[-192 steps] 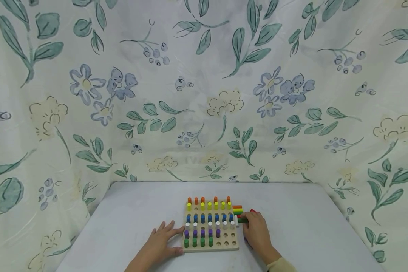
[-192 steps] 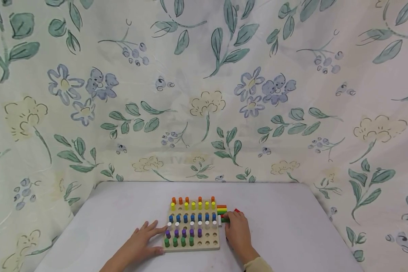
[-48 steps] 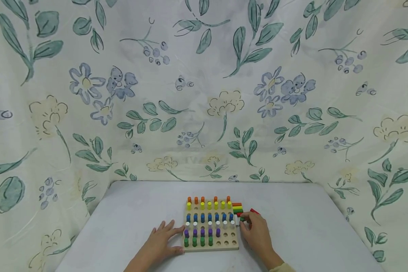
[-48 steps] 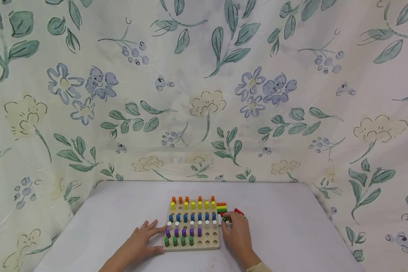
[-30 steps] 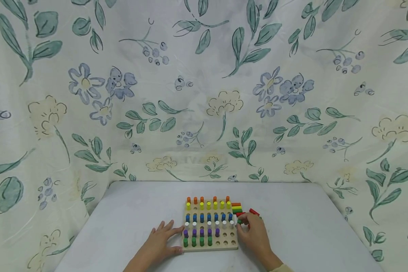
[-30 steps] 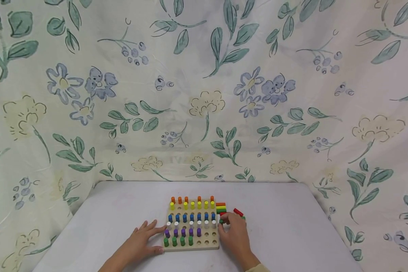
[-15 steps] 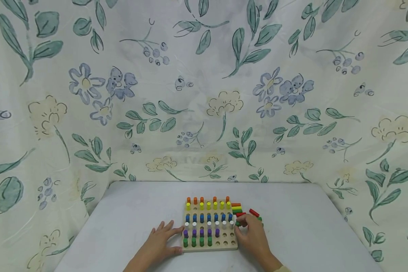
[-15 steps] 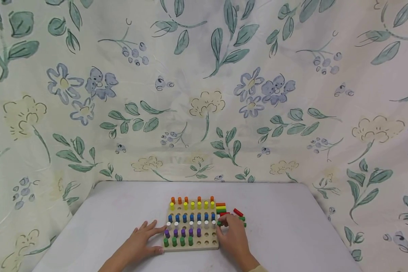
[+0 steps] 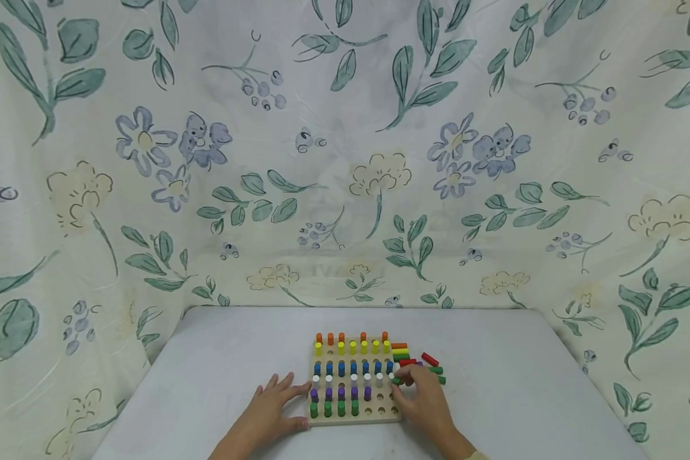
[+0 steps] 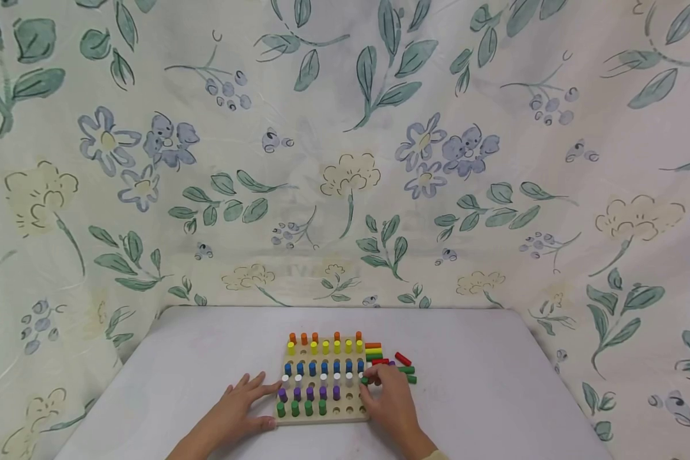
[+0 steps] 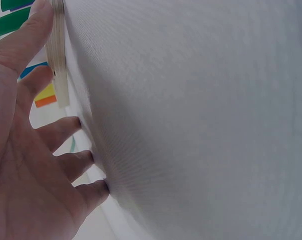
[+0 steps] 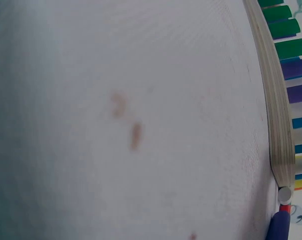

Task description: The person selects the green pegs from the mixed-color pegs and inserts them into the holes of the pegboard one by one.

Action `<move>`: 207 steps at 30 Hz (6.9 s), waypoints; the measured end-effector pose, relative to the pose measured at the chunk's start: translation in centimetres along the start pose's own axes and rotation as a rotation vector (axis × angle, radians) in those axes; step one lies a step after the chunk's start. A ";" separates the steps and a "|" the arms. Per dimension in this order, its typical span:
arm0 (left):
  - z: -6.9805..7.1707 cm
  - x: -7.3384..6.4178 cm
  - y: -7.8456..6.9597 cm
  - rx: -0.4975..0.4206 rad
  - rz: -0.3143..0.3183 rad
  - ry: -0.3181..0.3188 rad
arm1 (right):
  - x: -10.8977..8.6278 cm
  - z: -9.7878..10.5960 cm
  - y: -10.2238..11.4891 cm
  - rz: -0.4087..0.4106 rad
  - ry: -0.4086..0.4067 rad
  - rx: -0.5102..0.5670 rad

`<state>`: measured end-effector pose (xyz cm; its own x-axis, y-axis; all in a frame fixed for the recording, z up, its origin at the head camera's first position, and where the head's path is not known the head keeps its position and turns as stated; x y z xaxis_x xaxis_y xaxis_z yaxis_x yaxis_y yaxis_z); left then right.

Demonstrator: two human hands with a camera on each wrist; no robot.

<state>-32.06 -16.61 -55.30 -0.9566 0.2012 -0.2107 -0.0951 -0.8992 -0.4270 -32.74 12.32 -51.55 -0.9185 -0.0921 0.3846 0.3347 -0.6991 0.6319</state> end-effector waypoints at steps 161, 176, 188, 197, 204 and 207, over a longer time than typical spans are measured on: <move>0.0 0.1 -0.1 0.003 0.005 0.001 | -0.4 -1.0 0.4 0.017 0.123 -0.134; 0.0 0.0 -0.1 0.000 0.005 0.001 | -0.3 -0.5 -0.4 -0.034 0.119 -0.136; 0.0 0.1 0.0 -0.004 0.004 -0.001 | -0.3 0.2 -1.2 -0.074 0.113 -0.170; 0.0 0.1 0.0 -0.009 0.002 -0.001 | -0.2 0.3 -1.9 -0.107 0.111 -0.182; -0.1 0.1 0.2 -0.012 0.020 0.009 | -0.3 0.6 -2.4 -0.122 0.093 -0.183; -0.1 0.1 0.2 -0.009 0.019 0.008 | -0.3 0.8 -2.6 -0.134 0.088 -0.177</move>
<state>-32.18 -16.70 -55.49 -0.9559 0.1877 -0.2259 -0.0748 -0.8993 -0.4309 -33.14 14.73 -52.79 -0.9696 -0.0459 0.2404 0.1735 -0.8216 0.5430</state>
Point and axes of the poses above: each hand's wrist, its own x-axis towards the middle knuckle, its own z-axis out of the back of the hand, y = z × x, the point moved 10 cm from there along x, towards the middle knuckle, and after that the axes turned 3 degrees about x, right-handed, at the moved point
